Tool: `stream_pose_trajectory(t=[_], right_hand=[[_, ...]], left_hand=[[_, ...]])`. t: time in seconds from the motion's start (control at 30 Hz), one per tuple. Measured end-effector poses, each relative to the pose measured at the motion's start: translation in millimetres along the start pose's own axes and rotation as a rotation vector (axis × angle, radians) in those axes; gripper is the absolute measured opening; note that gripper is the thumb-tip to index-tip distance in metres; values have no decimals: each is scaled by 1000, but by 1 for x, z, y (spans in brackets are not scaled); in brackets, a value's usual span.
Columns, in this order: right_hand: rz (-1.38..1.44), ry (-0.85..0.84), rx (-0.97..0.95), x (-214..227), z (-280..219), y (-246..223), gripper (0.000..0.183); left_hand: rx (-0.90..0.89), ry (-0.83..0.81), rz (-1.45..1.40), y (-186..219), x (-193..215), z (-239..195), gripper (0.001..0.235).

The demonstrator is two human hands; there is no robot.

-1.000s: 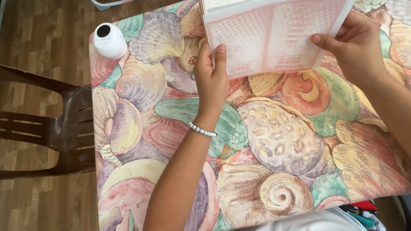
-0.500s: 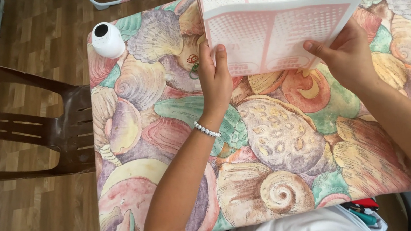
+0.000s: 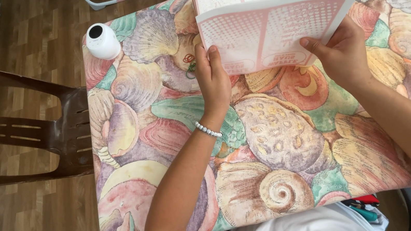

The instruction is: Manually folding flat paper templates into bags and stacking them on a table.

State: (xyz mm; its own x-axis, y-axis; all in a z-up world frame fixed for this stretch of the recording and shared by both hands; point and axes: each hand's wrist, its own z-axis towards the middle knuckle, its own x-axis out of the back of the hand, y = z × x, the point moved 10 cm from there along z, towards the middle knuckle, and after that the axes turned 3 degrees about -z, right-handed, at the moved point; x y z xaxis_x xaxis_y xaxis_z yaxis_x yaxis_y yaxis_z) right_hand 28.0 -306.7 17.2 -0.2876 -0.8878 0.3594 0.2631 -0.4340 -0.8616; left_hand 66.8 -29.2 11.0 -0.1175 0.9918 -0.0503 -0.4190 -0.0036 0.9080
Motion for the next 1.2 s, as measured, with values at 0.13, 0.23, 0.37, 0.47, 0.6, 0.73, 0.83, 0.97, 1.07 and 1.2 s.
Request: stream_pose_trajectory(t=[0.13,0.23,0.37,0.47,0.6,0.73,0.83,0.97,1.07,1.2], right_hand=[[109,-39,-14,-6,0,5,36],[70,-41,-19,-8,0,5,29],[104,-17,-11,-9,0,9,29],[114,-19,-31,-13,-2,6,31],[73,4,-48,-11,0,24,24],[6,42,-108,-1,-2,30,23],[-56,15,-91,2,-4,30,14],[-71,20,-110,7,-4,39,17],[-58,-15,-163,2,-5,30,21],[101,-103,-45,-7,-2,-14,40]], left_hand=[[13,18,-32,2,-1,-2,22],[40,-1,-19,-2,-2,-3,20],[15,23,-13,-6,-2,-4,19],[30,31,-30,-8,-2,-4,23],[7,44,15,-4,-2,-3,17],[-19,58,46,1,0,-4,20],[-31,99,22,3,4,-9,21],[-34,97,47,-3,1,-14,24],[-5,87,37,-8,-2,-16,27],[-47,69,48,-4,-5,-15,24]])
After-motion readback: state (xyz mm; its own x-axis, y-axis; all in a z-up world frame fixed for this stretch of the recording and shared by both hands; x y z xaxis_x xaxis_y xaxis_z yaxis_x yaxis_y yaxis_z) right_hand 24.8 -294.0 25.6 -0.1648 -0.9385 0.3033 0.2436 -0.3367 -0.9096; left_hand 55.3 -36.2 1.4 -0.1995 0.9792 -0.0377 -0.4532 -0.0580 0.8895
